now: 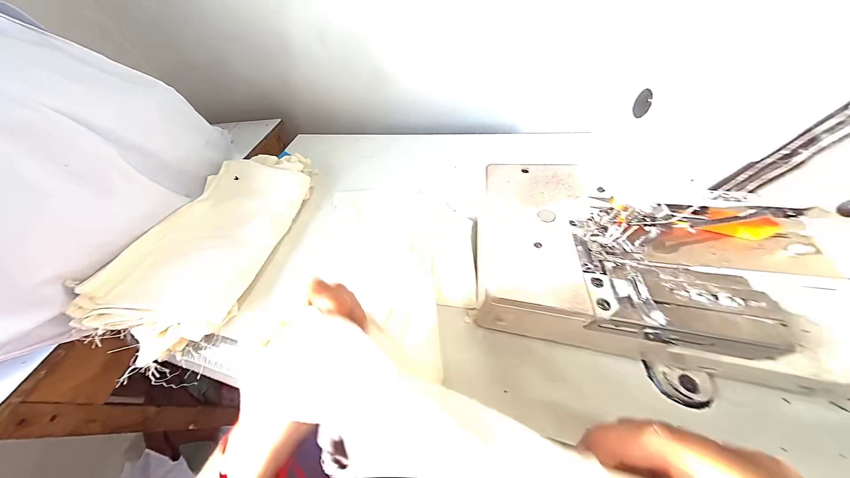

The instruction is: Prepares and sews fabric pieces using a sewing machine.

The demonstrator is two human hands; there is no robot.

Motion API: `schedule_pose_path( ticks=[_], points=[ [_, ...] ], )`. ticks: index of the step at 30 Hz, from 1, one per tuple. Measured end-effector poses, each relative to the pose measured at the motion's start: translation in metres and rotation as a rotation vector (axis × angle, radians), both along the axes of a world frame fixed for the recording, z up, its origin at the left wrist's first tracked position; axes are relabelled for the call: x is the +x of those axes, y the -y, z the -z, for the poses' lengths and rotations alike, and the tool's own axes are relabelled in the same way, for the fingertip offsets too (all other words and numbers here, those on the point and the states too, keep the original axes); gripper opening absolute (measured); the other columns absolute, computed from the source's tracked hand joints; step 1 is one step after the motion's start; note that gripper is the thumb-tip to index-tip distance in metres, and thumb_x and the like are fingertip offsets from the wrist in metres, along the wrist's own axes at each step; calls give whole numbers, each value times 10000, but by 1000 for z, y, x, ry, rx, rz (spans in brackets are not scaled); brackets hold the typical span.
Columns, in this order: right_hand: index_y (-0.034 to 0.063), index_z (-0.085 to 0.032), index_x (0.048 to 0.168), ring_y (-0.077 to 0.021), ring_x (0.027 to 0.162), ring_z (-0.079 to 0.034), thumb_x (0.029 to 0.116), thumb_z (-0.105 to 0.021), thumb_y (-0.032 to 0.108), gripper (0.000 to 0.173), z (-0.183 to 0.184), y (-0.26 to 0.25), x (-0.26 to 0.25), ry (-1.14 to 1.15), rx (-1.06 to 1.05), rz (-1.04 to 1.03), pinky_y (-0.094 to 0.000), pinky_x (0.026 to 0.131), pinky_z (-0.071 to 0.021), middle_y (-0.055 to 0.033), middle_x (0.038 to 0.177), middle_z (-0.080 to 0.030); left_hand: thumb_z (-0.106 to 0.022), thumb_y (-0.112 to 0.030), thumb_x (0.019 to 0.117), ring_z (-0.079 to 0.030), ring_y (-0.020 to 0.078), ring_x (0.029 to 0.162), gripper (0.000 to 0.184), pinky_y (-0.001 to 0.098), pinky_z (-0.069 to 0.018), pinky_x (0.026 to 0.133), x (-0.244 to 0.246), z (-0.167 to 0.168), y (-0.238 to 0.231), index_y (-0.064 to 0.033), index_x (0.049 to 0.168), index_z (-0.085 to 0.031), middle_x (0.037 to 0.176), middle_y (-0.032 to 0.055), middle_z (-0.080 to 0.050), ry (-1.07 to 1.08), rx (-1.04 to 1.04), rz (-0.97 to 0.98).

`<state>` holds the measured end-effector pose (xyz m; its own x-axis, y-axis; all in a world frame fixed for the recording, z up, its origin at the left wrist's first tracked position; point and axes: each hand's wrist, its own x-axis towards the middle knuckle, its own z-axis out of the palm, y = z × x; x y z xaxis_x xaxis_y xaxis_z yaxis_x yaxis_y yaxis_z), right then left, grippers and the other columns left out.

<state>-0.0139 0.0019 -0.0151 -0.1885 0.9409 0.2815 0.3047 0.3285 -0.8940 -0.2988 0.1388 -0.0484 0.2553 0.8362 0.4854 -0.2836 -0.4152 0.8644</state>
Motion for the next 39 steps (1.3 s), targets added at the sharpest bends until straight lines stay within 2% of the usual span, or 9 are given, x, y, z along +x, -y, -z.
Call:
schedule_pose_path(
  ticks=[2, 5, 7, 9, 12, 19, 27, 33, 39],
  points=[
    [-102, -684, 1039, 54, 805, -608, 927, -585, 66, 225, 18, 4, 9, -76, -60, 149, -147, 747, -510, -24, 870, -692, -639, -163, 931, -622, -46, 779, 53, 119, -521, 698, 14, -38, -30, -124, 942, -674, 843, -91, -658, -439, 382, -298],
    [163, -677, 952, 165, 737, -562, 893, -601, 22, 171, 50, 3, 6, -220, -90, 275, -76, 660, -484, 233, 805, -639, -781, -32, 751, -681, 332, 1024, 411, 548, -542, 830, 52, -63, -68, -36, 1153, -692, 1132, 155, -700, -1062, 692, -454],
    [158, -695, 879, 126, 655, -563, 889, -639, 55, 118, 75, -8, -1, -295, -73, 356, -91, 586, -486, 193, 736, -630, -823, -114, 828, -569, 443, 1260, 547, 663, -439, 1015, 66, -51, -55, -24, 1333, -635, 1348, 221, -619, -1150, 633, -383],
    [134, -717, 900, 65, 674, -633, 884, -739, 146, 29, 91, -17, -5, -419, -95, 337, -127, 603, -538, 127, 765, -688, -736, -272, 914, -685, 189, 943, 289, 377, -582, 807, 71, -23, -5, -71, 1118, -695, 1040, 73, -704, -940, 643, -344],
    [116, -678, 1074, -35, 854, -735, 862, -791, 115, 240, 84, -14, -14, -714, -264, 153, -230, 775, -624, 63, 949, -764, -727, -397, 948, -620, 25, 749, 344, 138, -512, 684, 82, 23, 71, -77, 924, -605, 806, 36, -639, -631, 430, -120],
    [170, -709, 887, 0, 760, -697, 783, -859, 151, 184, 92, -6, -18, -758, -328, 29, -179, 695, -590, 69, 829, -726, -760, -161, 862, -628, -8, 751, 187, 89, -524, 688, 103, 74, 114, -42, 884, -618, 794, 40, -633, -475, 317, -314],
    [205, -646, 790, 63, 654, -606, 785, -849, 208, 203, 89, 3, -19, -520, -210, 220, -103, 604, -505, 134, 716, -648, -807, -300, 875, -570, -77, 618, 258, 90, -488, 559, 74, 70, 110, -122, 819, -630, 703, -98, -624, -258, 34, -32],
    [94, -620, 822, 45, 747, -593, 802, -684, 133, 78, 98, 8, -29, -6, 281, 468, -80, 662, -489, 30, 785, -628, -701, -112, 818, -598, -58, 618, 100, 88, -505, 575, 62, 69, 111, -54, 848, -626, 698, -27, -644, -530, 317, -601],
    [97, -645, 986, -48, 945, -623, 873, -665, 129, 119, 115, 10, -41, 320, 438, 580, -84, 848, -478, -76, 992, -661, -699, -142, 957, -712, 23, 958, 112, 189, -592, 857, 74, 63, 112, -192, 1046, -746, 1004, -67, -747, 307, 27, -381]
  ],
)
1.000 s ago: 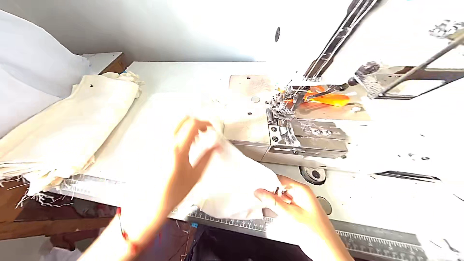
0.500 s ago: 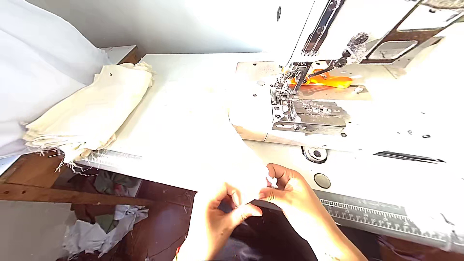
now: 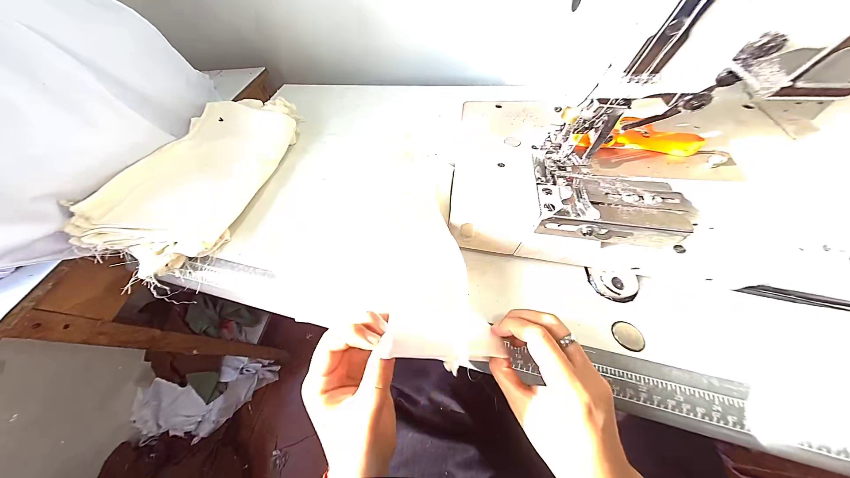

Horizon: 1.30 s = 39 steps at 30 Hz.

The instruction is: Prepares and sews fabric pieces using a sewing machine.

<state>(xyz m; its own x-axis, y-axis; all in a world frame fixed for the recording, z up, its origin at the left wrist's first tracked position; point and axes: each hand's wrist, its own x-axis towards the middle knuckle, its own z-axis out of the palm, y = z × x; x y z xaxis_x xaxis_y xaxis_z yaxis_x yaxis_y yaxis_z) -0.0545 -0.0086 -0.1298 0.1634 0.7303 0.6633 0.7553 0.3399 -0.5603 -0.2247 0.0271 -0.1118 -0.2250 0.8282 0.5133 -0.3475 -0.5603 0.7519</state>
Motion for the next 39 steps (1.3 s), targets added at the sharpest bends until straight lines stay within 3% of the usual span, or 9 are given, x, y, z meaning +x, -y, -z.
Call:
schedule_pose_path(
  ticks=[2, 6, 8, 16, 22, 26, 32, 37, 39],
  points=[
    [86, -710, 953, -9, 916, -672, 845, -689, 95, 110, 3, -3, 6, -178, 1, -27, -98, 821, -531, -34, 976, -724, -722, -142, 932, -734, 42, 935, 101, 200, -606, 824, 1, -3, 3, -145, 1023, -763, 1000, -17, -768, 180, -124, 151],
    [161, -796, 1003, -3, 832, -721, 929, -709, 109, 126, -17, -4, 11, -1160, -142, -421, -178, 773, -600, 50, 920, -775, -624, -172, 1020, -697, 17, 1007, 88, 165, -573, 877, -16, 1, -8, -145, 1059, -698, 1049, -59, -740, -372, 38, 303],
    [167, -818, 1039, -1, 818, -724, 955, -686, 171, 156, -18, -7, 13, -1324, -170, -624, -176, 756, -599, 46, 926, -784, -590, -181, 1039, -709, 18, 1025, 97, 176, -578, 887, -20, -5, -14, -147, 1085, -668, 1080, -64, -756, -443, 31, 400],
    [175, -608, 1093, 109, 821, -602, 1070, -538, 250, 105, -14, -20, 24, -567, -66, -399, -60, 722, -498, 137, 912, -658, -616, -153, 1016, -701, -14, 919, 148, 154, -563, 830, -30, -24, -53, -190, 1158, -636, 1008, -79, -740, -245, -77, 694],
    [203, -651, 1203, 36, 1047, -586, 1009, -653, 329, 231, -4, -20, 32, -312, 27, -386, -110, 905, -471, 79, 1063, -633, -598, -251, 1034, -665, -27, 974, 143, 145, -539, 863, -45, -36, -58, -180, 1058, -720, 980, -93, -721, -690, 150, 414],
    [233, -717, 1231, 3, 939, -549, 1019, -624, 218, 232, 2, -20, 27, -88, 82, -149, -70, 856, -425, -14, 974, -562, -700, -419, 968, -567, 36, 900, 253, 162, -437, 817, -39, -29, -40, -248, 1152, -736, 910, -18, -593, -1074, 330, 27],
    [120, -748, 1136, -32, 897, -624, 1035, -584, 179, 201, -7, -20, 16, -25, 64, -111, -71, 837, -459, -64, 914, -678, -585, -170, 1039, -495, 26, 788, 171, 79, -387, 726, -25, -19, -32, -118, 1120, -726, 881, 35, -509, -1045, 395, -241],
    [42, -761, 959, -103, 778, -654, 987, -609, 179, 206, -19, -24, 4, -179, -109, -201, -173, 759, -486, -67, 779, -715, -532, -228, 1074, -693, 84, 1139, 207, 282, -541, 1038, 6, -25, -62, -221, 1118, -734, 1124, -93, -763, -592, 328, -18],
    [-4, -757, 994, -51, 781, -691, 1013, -613, 139, 204, -31, -23, 2, -425, -239, -344, -171, 752, -545, -59, 818, -743, -533, -227, 1071, -706, 3, 924, 196, 191, -591, 848, 29, -42, -71, -217, 1096, -727, 983, -118, -739, -514, 345, -22]
  ],
)
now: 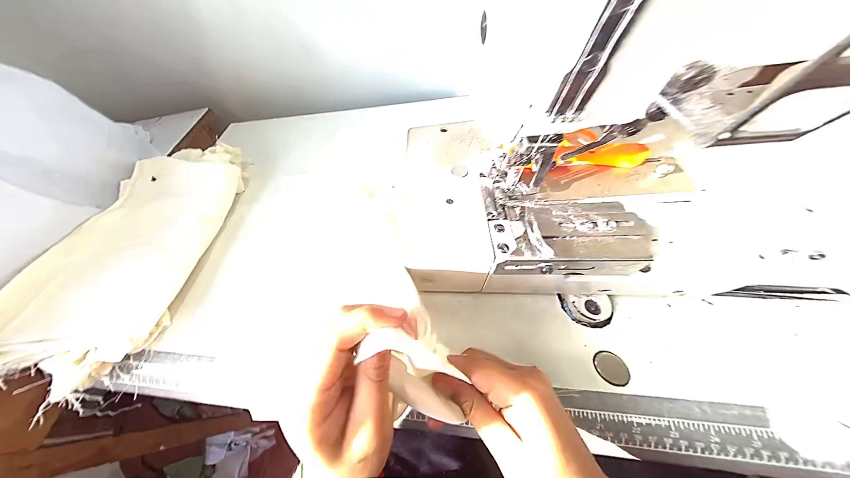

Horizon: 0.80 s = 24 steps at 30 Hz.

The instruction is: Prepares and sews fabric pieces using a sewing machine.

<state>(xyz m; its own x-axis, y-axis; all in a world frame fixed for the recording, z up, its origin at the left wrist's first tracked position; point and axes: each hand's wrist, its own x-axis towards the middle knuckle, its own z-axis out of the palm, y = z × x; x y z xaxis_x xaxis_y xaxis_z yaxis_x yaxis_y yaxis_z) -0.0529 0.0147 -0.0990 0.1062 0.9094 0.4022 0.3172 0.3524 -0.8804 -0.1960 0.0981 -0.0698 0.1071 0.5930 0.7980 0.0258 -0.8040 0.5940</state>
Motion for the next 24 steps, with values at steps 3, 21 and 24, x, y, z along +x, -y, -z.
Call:
schedule_pose_path(
  ticks=[3, 21, 24],
  points=[
    [14, -695, 950, 24, 698, -679, 1061, -509, 121, 242, -11, -4, 3, -336, -127, -103, -170, 670, -571, 41, 773, -733, -539, -142, 1055, -600, -17, 861, 163, 106, -479, 778, 26, -33, -25, -83, 1083, -688, 922, -21, -647, -329, 252, -195],
    [93, -731, 776, 14, 452, -589, 1079, -453, 207, 427, -32, -36, 36, -465, -191, 272, -146, 408, -479, 66, 569, -660, -818, -427, 726, -605, 58, 653, 460, 265, -475, 536, 117, -2, -199, -59, 960, -674, 733, -13, -634, -498, 230, 67],
    [98, -722, 755, 16, 462, -598, 1088, -431, 234, 463, -33, -34, 42, -410, -212, 255, -148, 419, -488, 72, 581, -668, -772, -239, 904, -630, 176, 720, 265, 405, -509, 676, 106, -88, -132, -12, 1003, -680, 790, 75, -656, -932, -232, 8]
  ],
)
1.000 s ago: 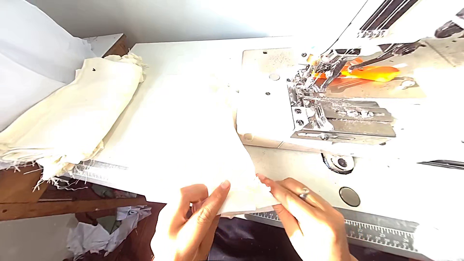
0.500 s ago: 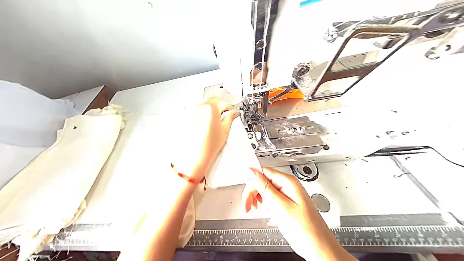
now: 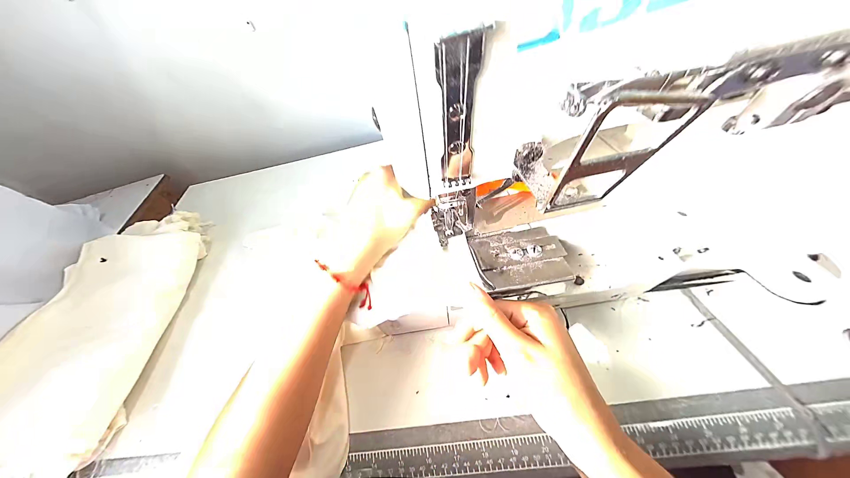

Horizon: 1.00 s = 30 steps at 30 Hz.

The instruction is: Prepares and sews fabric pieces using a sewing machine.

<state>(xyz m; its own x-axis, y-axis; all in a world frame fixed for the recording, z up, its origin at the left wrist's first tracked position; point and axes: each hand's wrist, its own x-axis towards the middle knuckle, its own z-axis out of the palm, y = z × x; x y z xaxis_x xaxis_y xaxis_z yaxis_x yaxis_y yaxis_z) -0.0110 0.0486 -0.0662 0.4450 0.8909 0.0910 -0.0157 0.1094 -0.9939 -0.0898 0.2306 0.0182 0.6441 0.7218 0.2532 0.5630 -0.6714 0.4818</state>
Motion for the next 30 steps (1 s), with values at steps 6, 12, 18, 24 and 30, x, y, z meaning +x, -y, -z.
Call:
schedule_pose_path(
  ticks=[6, 12, 18, 24, 30],
  points=[
    [75, -742, 913, 57, 780, -623, 1055, -531, 216, 291, -17, 27, 39, 587, 310, 136, -119, 702, -502, 47, 824, -711, -574, -143, 952, -684, 28, 816, 212, 188, -569, 677, -55, -5, 34, -112, 984, -781, 1015, -21, -750, 128, 574, 551],
    [222, -788, 1046, -89, 1160, -636, 899, -592, 277, 252, -32, -18, 64, 1242, 405, 34, -304, 957, -497, 97, 1138, -738, -541, -157, 949, -625, 90, 643, 208, 251, -462, 495, -50, -22, 31, -104, 866, -724, 873, 4, -706, -79, 763, 726],
    [190, -755, 871, 71, 855, -647, 868, -728, 295, 109, -44, -36, 68, 969, 393, -270, -83, 744, -528, 103, 876, -709, -529, -180, 855, -556, 83, 583, 203, 261, -376, 454, -49, -45, 28, -119, 728, -675, 738, -17, -621, -192, 779, 769],
    [165, -719, 779, 85, 633, -532, 902, -705, 326, 203, -44, -20, 51, 864, 386, -261, -79, 549, -405, 90, 706, -641, -571, -189, 825, -557, 13, 611, 168, 201, -396, 479, -41, -50, 36, -143, 682, -646, 700, -57, -600, -121, 576, 871],
    [84, -710, 803, -20, 861, -665, 913, -704, 184, 149, -12, -1, 28, 831, 458, -82, -101, 771, -490, -22, 817, -735, -548, -219, 834, -603, 68, 657, 179, 258, -421, 495, -46, -36, 24, -164, 753, -697, 829, -44, -686, -232, 718, 784]
  ],
)
